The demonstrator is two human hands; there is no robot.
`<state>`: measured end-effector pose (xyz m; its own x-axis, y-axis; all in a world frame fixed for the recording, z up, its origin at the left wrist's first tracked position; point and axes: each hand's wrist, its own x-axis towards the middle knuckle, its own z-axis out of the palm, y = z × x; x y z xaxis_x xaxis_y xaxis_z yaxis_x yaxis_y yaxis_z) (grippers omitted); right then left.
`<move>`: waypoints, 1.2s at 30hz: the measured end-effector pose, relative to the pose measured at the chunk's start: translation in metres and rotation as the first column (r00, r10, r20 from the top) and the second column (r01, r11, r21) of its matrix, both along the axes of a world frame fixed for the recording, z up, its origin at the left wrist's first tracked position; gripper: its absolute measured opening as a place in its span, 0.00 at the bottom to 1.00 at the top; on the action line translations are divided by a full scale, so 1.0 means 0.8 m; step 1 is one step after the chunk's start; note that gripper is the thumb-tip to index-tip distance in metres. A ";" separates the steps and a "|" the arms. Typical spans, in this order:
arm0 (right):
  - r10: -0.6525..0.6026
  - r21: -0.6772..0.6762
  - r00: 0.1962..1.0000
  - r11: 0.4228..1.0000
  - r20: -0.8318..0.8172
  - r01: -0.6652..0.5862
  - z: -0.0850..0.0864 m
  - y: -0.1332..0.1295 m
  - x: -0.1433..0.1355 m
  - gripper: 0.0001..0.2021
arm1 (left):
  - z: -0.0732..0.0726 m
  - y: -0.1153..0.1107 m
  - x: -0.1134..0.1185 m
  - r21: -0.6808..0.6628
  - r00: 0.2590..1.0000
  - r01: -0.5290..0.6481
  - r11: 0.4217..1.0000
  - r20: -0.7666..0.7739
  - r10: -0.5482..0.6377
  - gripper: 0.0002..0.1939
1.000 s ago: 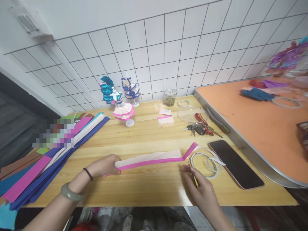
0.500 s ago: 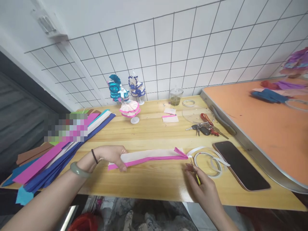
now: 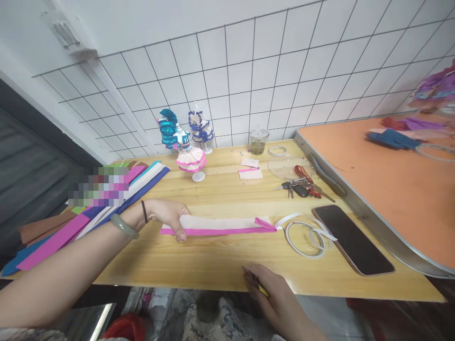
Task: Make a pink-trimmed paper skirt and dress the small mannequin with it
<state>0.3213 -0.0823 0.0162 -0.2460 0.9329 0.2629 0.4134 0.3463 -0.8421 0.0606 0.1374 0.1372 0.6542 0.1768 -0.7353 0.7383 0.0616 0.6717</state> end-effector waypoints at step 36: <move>-0.683 -0.684 0.051 0.729 -0.729 -0.021 0.040 0.056 -0.054 0.19 | 0.028 -0.015 -0.020 -0.087 0.992 -0.103 0.991 0.062 0.109 0.08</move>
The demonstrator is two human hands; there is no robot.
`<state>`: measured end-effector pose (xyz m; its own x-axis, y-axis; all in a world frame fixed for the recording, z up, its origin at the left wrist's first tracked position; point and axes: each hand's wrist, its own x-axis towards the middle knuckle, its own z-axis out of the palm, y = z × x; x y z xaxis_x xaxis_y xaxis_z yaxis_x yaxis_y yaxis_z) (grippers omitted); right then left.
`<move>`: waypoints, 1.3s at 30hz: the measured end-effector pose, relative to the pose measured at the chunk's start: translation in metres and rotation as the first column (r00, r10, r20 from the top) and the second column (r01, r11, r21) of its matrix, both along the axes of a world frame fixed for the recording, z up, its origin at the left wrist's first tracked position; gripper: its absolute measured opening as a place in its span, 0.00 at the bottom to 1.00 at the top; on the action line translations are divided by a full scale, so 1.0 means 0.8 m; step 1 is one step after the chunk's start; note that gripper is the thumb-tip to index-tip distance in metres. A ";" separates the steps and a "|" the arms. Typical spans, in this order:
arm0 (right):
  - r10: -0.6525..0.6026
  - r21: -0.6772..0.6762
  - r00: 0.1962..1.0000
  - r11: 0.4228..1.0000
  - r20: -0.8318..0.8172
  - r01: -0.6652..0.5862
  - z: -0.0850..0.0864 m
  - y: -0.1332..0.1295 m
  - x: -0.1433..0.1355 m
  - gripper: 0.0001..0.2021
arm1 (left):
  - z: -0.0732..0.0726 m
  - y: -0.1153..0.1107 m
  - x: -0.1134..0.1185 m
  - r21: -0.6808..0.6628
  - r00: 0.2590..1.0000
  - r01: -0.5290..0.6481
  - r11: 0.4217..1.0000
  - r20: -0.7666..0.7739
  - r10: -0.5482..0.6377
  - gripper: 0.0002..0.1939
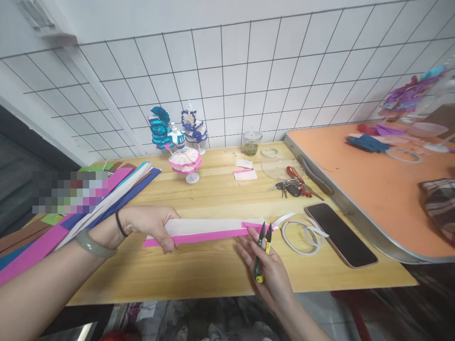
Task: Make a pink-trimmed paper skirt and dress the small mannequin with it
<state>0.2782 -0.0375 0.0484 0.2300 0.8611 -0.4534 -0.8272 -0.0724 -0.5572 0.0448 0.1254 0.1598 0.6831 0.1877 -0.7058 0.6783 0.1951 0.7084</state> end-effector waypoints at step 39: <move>-0.047 0.007 0.998 0.999 0.034 0.047 0.020 -0.023 0.027 0.17 | 0.032 -0.038 0.031 0.153 0.993 0.115 0.981 -0.043 -0.110 0.10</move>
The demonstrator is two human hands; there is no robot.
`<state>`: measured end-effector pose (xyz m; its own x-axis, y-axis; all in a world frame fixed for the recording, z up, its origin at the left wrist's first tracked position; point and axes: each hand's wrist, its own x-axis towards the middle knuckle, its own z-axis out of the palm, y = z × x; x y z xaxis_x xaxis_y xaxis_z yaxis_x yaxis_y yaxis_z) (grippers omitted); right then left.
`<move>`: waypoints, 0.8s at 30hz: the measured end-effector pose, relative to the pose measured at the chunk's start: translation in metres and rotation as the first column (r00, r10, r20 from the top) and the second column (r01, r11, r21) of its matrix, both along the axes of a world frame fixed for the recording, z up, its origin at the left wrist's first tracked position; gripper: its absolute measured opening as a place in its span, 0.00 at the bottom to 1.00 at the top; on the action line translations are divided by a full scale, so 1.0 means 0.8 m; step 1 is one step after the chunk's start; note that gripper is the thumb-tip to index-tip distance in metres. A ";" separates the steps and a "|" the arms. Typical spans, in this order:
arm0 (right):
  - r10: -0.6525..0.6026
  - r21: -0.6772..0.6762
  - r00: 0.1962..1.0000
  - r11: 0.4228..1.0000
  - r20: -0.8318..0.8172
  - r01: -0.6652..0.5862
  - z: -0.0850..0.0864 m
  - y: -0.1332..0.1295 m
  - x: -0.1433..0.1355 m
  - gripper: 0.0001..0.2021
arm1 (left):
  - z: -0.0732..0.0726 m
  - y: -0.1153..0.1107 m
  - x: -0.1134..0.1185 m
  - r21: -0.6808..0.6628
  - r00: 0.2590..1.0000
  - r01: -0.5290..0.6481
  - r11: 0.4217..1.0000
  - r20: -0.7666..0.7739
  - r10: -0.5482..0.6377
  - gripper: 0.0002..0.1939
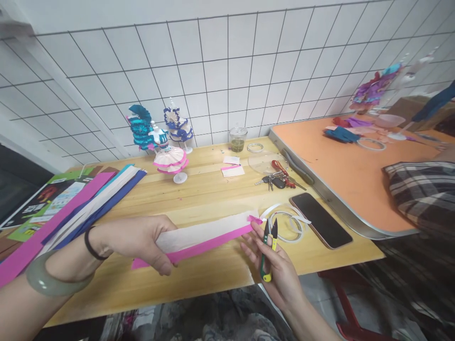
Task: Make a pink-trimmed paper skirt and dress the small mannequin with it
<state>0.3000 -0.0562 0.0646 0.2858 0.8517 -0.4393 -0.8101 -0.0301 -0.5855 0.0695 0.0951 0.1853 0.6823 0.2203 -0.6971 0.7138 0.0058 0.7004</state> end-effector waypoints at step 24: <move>-0.026 -0.015 1.000 1.000 0.005 0.026 -0.002 -0.010 0.003 0.19 | 0.016 -0.008 0.010 0.011 0.998 0.037 0.999 -0.051 -0.037 0.08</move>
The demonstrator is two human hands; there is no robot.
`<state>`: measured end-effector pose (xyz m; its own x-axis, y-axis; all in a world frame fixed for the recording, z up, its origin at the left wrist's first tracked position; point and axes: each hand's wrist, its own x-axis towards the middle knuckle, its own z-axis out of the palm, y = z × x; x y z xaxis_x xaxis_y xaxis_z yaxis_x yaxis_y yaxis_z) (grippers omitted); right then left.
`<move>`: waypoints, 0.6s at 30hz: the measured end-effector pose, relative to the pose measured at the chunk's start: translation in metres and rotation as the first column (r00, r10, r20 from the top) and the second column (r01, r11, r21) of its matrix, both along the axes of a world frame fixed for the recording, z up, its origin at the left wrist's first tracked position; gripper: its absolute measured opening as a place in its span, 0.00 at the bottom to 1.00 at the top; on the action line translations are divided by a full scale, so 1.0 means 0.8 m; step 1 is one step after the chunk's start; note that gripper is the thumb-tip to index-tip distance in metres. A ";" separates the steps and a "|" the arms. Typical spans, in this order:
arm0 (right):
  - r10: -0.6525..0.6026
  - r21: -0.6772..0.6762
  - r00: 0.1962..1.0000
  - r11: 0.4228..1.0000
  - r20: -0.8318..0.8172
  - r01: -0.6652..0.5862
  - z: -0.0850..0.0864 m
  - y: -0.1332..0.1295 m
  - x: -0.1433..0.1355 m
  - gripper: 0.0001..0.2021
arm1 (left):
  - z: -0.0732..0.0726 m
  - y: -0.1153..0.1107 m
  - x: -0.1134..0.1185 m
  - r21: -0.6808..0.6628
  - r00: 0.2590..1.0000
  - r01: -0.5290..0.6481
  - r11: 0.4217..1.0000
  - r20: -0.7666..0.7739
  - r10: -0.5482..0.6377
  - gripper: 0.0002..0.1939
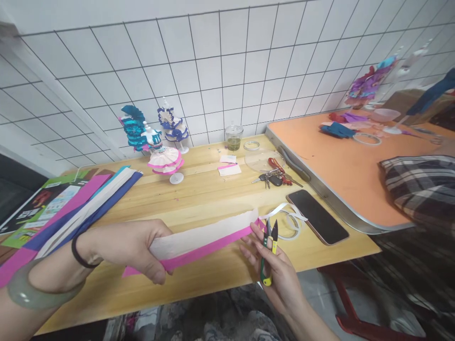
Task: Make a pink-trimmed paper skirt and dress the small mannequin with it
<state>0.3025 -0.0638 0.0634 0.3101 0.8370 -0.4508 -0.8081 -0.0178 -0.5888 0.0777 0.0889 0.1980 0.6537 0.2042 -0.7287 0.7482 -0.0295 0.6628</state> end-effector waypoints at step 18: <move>0.027 0.069 0.995 0.997 -0.093 -0.021 -0.016 -0.020 0.005 0.17 | 0.003 -0.013 0.011 -0.046 0.995 0.080 0.996 0.060 -0.078 0.08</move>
